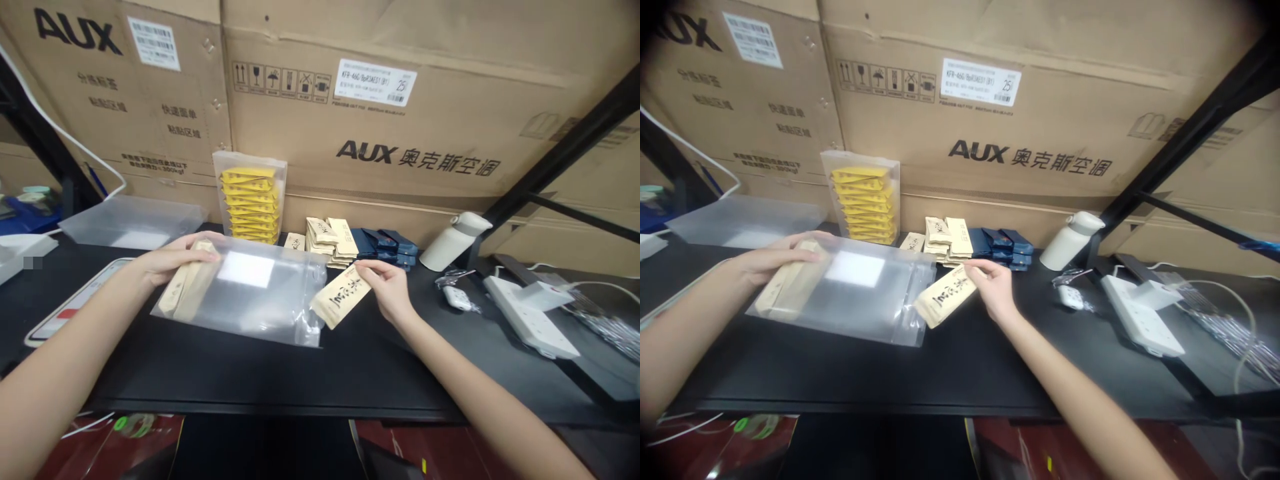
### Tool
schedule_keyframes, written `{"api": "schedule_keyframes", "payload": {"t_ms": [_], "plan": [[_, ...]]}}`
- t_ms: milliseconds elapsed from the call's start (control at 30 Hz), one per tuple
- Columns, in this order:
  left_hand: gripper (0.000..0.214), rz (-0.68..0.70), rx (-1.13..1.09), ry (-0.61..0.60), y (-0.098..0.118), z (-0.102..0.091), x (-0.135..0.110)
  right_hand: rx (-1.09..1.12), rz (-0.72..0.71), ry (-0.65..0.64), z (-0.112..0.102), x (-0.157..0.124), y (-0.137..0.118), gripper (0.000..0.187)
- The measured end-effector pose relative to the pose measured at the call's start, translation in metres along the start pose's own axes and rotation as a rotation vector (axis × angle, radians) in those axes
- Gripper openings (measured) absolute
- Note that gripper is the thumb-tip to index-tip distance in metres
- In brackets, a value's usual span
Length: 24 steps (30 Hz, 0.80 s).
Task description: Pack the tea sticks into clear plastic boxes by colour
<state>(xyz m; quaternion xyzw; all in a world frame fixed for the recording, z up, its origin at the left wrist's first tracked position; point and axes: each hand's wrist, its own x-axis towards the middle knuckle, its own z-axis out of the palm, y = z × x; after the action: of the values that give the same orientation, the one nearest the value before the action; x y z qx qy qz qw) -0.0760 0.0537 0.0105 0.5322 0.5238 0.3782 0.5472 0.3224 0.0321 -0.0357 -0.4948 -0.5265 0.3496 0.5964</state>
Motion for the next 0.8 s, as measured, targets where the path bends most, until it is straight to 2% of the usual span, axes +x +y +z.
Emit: {"api": "schedule_keyframes", "payload": {"t_ms": [133,267,367,500,600,733,800], "plan": [[0.049,-0.008,-0.048,-0.042,0.002,0.023,-0.004,0.082,0.139,-0.171,0.015,-0.020,-0.009,0.027],[0.057,-0.023,-0.099,0.028,-0.001,0.037,-0.001,0.230,0.193,-0.285,0.016,-0.026,-0.020,0.035],[0.057,-0.037,-0.107,0.067,-0.004,0.043,0.001,0.317,0.209,-0.384,0.014,-0.025,-0.023,0.031],[0.056,-0.044,-0.162,0.043,-0.004,0.055,-0.003,0.230,0.315,-0.604,0.016,-0.028,-0.016,0.026],[0.055,-0.036,-0.196,0.009,-0.002,0.066,-0.007,0.027,0.231,-0.714,0.024,-0.033,-0.015,0.023],[0.052,-0.036,-0.196,-0.049,-0.002,0.078,-0.012,-0.143,-0.029,-0.816,0.046,-0.038,-0.029,0.024],[0.051,-0.050,-0.194,-0.061,-0.003,0.080,-0.013,-0.190,-0.150,-0.817,0.060,-0.040,-0.035,0.026]]}}
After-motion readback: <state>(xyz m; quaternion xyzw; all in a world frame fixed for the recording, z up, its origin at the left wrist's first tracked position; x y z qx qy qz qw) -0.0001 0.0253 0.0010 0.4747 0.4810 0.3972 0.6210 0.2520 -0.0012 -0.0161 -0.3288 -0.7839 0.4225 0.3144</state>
